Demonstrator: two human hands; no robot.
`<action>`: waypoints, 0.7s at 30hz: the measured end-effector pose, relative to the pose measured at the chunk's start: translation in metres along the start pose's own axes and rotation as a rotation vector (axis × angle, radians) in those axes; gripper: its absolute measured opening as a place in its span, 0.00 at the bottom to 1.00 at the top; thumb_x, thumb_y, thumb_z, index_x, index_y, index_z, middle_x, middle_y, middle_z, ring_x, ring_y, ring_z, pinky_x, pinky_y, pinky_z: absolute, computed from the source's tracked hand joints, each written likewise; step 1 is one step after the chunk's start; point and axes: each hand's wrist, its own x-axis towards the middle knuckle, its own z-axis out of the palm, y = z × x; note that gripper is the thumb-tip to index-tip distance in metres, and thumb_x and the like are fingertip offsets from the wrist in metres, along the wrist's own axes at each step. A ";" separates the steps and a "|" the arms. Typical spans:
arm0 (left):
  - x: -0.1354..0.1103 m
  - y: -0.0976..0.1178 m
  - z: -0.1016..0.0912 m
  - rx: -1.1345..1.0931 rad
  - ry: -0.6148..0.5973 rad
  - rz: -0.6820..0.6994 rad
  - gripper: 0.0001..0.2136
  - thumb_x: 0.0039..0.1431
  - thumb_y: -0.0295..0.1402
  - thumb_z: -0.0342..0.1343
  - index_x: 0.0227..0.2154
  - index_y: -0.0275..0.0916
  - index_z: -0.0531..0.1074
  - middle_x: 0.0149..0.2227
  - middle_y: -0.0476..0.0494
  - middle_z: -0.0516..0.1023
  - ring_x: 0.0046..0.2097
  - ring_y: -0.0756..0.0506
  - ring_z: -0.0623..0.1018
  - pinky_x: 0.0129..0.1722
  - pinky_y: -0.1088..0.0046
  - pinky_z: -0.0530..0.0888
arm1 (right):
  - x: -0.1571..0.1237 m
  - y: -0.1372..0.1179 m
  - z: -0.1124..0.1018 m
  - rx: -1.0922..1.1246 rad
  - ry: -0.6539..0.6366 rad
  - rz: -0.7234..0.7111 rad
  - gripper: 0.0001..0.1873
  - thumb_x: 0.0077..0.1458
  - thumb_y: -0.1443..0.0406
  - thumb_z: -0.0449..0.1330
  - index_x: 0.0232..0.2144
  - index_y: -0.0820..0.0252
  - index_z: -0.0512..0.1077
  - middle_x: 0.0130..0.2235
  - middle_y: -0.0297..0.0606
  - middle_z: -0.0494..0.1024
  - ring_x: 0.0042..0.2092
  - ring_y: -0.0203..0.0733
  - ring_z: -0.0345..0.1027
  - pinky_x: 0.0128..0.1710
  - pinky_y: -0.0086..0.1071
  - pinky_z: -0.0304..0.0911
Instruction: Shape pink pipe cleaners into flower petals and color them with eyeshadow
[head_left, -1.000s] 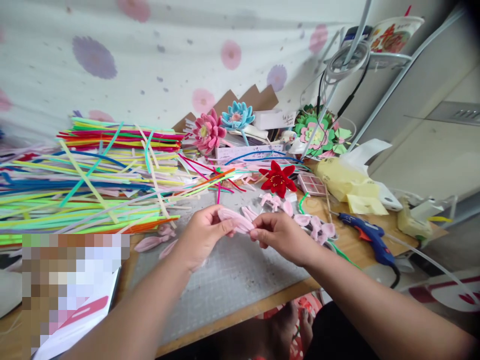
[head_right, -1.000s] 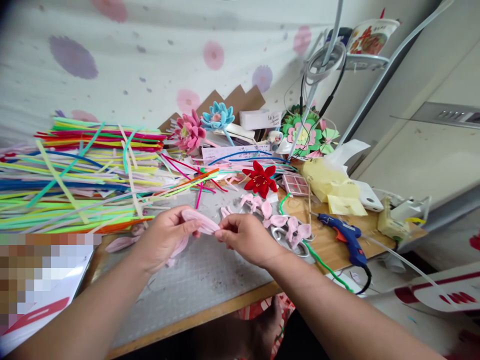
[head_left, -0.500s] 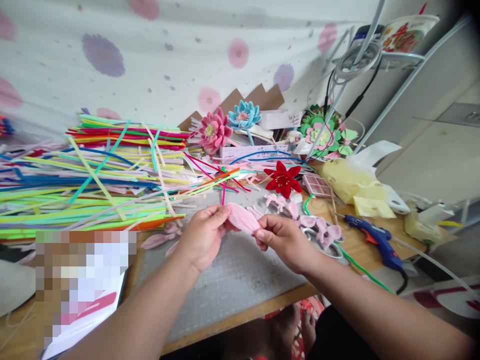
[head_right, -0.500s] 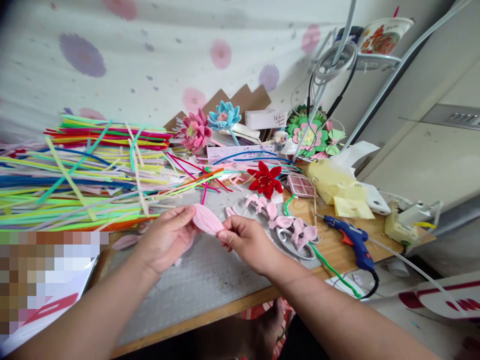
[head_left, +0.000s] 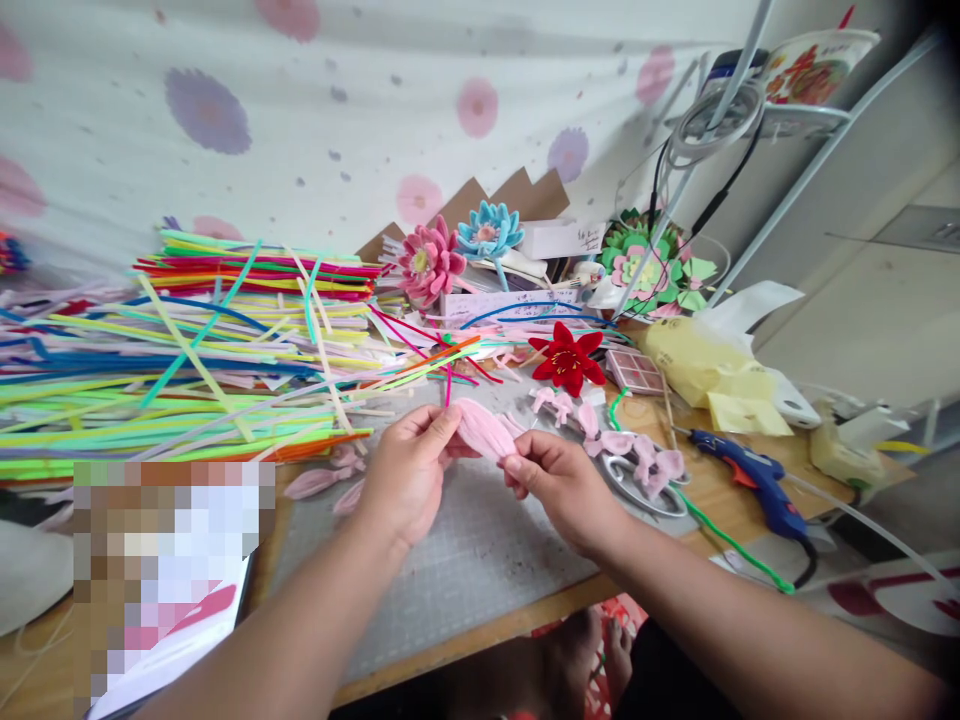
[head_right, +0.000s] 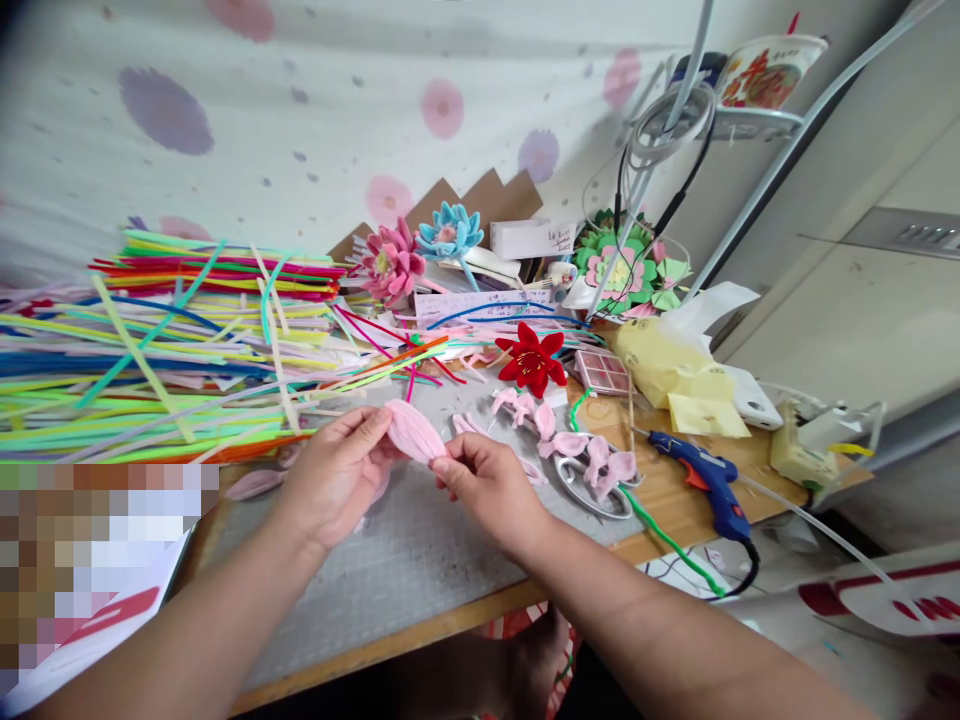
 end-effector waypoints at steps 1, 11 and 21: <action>-0.001 -0.001 0.000 0.025 -0.012 0.009 0.07 0.49 0.34 0.61 0.25 0.35 0.73 0.24 0.49 0.75 0.29 0.49 0.74 0.33 0.71 0.70 | 0.001 0.002 0.000 0.007 0.025 0.000 0.14 0.51 0.57 0.59 0.24 0.61 0.65 0.23 0.30 0.67 0.24 0.30 0.58 0.25 0.26 0.56; -0.005 -0.002 0.004 -0.043 -0.151 -0.103 0.06 0.45 0.30 0.63 0.23 0.34 0.73 0.24 0.48 0.72 0.31 0.49 0.70 0.38 0.70 0.65 | 0.002 -0.005 0.005 0.349 -0.008 0.145 0.16 0.43 0.57 0.66 0.21 0.62 0.66 0.20 0.30 0.69 0.21 0.29 0.58 0.23 0.25 0.53; -0.008 -0.014 0.007 0.082 -0.110 -0.027 0.06 0.50 0.32 0.60 0.23 0.35 0.73 0.23 0.51 0.70 0.28 0.52 0.68 0.31 0.76 0.64 | 0.004 0.004 0.016 0.258 0.061 -0.008 0.14 0.48 0.57 0.63 0.22 0.62 0.70 0.22 0.31 0.68 0.25 0.32 0.58 0.28 0.28 0.54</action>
